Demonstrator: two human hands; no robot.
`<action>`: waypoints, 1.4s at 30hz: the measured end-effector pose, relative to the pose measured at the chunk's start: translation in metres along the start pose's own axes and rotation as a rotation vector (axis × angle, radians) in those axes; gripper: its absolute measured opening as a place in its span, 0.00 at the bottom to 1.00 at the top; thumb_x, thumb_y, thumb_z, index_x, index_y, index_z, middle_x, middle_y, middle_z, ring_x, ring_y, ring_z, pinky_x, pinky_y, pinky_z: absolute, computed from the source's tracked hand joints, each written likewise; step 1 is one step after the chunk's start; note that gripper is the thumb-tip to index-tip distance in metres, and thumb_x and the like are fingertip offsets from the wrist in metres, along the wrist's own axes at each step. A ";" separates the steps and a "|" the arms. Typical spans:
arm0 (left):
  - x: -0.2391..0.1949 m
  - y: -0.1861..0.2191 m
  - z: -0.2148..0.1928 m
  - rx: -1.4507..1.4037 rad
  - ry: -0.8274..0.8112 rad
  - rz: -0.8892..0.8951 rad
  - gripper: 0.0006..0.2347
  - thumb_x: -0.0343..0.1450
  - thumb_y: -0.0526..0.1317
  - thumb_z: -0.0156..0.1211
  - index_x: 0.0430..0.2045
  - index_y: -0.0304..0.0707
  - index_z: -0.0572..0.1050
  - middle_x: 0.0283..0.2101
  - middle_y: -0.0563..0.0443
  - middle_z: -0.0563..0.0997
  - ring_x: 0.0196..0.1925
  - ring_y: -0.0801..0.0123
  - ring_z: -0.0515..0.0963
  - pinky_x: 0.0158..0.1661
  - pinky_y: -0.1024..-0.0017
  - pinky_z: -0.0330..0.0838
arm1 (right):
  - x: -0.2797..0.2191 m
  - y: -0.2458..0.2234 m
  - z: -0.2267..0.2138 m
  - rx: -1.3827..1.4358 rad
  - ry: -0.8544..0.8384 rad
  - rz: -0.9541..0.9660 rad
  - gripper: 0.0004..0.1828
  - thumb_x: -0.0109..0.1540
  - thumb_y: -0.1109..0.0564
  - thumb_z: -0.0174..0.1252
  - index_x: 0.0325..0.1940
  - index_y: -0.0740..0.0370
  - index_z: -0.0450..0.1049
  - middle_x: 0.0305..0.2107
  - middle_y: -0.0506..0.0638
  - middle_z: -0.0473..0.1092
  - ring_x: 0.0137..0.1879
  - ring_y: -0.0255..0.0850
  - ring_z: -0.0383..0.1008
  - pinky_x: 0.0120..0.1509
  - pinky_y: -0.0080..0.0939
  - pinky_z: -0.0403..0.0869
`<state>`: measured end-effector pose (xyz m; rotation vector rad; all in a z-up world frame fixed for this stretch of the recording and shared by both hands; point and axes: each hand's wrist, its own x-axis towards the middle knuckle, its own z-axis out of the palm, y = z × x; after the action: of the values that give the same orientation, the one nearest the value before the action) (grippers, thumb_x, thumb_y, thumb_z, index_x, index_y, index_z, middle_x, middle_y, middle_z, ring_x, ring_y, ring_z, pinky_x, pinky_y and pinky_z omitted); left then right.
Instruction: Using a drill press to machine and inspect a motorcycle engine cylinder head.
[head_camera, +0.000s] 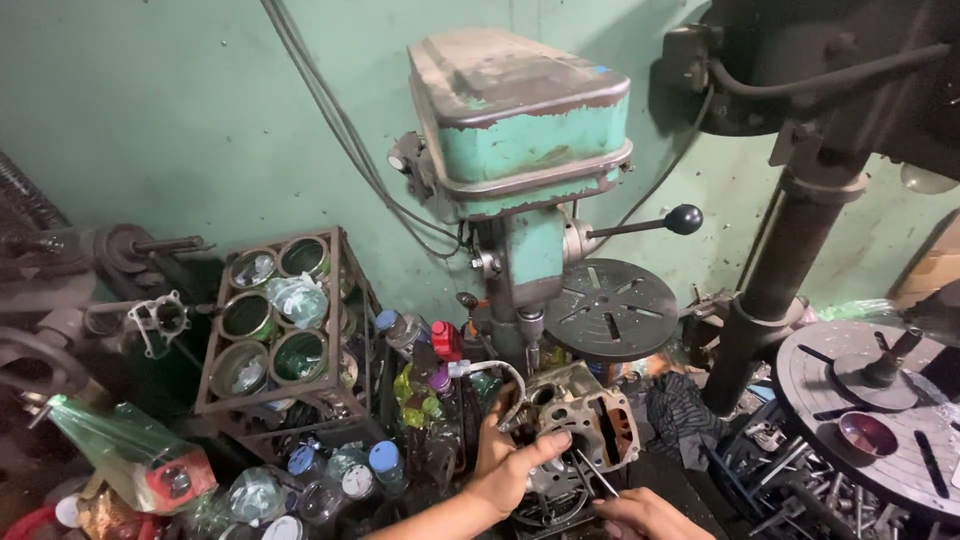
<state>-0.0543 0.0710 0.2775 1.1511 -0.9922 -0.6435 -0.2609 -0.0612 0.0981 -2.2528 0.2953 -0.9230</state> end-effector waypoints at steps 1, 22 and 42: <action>0.000 0.002 -0.001 0.016 0.017 -0.022 0.21 0.60 0.40 0.69 0.46 0.32 0.76 0.37 0.48 0.86 0.36 0.64 0.83 0.46 0.66 0.76 | 0.008 -0.021 -0.004 -0.017 0.051 -0.057 0.15 0.53 0.55 0.69 0.45 0.52 0.86 0.29 0.45 0.81 0.37 0.32 0.87 0.41 0.30 0.84; -0.001 -0.012 -0.001 -0.030 0.008 0.076 0.30 0.59 0.46 0.72 0.53 0.33 0.68 0.36 0.51 0.80 0.37 0.62 0.80 0.47 0.62 0.74 | 0.038 -0.103 -0.008 0.000 0.386 0.321 0.12 0.47 0.66 0.68 0.31 0.56 0.89 0.18 0.42 0.84 0.21 0.28 0.80 0.28 0.25 0.75; -0.005 -0.018 0.012 -0.067 0.065 -0.147 0.24 0.57 0.40 0.72 0.47 0.35 0.75 0.33 0.51 0.87 0.32 0.64 0.85 0.44 0.65 0.80 | 0.020 -0.034 0.023 -0.397 0.623 -0.117 0.12 0.49 0.58 0.71 0.36 0.52 0.81 0.30 0.45 0.75 0.30 0.33 0.76 0.37 0.32 0.77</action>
<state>-0.0665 0.0644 0.2599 1.1855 -0.8303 -0.7469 -0.2323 -0.0334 0.1194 -2.2833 0.6759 -1.7527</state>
